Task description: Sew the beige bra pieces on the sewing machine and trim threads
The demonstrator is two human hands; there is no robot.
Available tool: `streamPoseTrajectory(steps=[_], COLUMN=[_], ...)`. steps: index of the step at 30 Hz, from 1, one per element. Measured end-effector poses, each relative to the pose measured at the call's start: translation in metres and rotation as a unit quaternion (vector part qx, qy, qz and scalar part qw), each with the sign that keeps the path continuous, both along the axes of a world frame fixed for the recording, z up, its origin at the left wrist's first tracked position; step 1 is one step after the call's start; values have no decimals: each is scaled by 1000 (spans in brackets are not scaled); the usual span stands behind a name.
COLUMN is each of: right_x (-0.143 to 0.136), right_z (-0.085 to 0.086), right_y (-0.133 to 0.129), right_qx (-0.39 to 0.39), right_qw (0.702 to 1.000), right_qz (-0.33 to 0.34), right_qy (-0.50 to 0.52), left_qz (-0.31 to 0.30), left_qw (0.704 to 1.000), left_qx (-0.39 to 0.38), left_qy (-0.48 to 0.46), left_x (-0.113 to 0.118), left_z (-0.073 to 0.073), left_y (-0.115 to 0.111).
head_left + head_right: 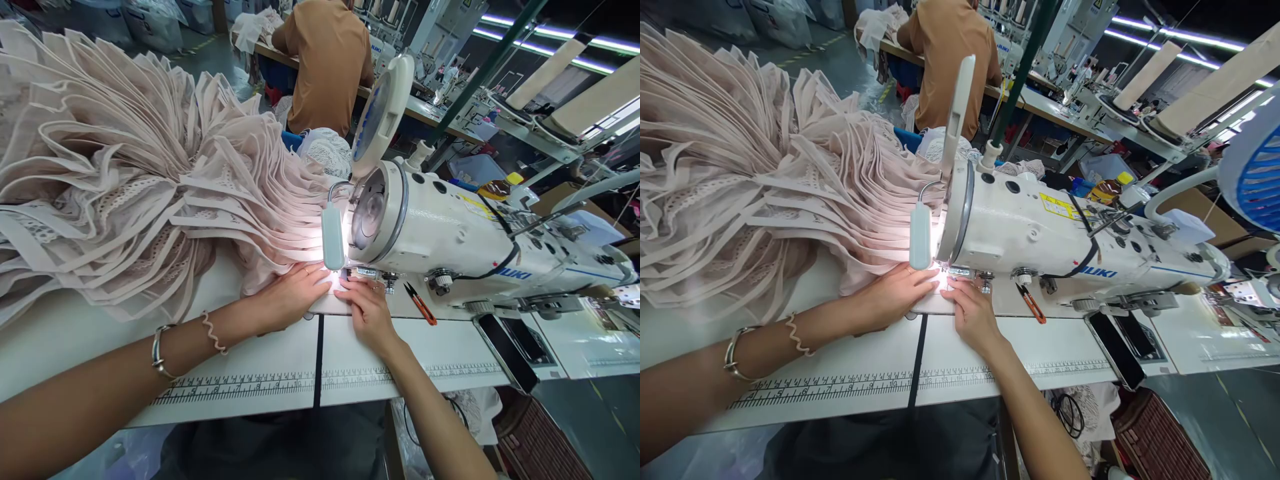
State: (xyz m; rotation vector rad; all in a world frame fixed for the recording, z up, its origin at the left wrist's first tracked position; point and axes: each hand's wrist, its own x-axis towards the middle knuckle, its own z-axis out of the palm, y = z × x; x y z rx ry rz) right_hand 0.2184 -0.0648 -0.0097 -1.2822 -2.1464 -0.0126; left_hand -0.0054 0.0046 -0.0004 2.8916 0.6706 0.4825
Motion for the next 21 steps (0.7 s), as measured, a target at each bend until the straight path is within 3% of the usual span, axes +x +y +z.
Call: streamPoseTrajectory(steps=[12,21], right_x=[-3,-1], right_z=[4,5], right_y=[5,12], right_qx=[-89,-127], right_qw=[991,981], right_qz=[-52,-65], right_qy=[-82,-130], left_qz=[48,57], left_qw=[996,987], left_qx=[-70,-144], left_qy=[30,-44], left_x=[6,9], left_z=[20,23], left_y=[3,11])
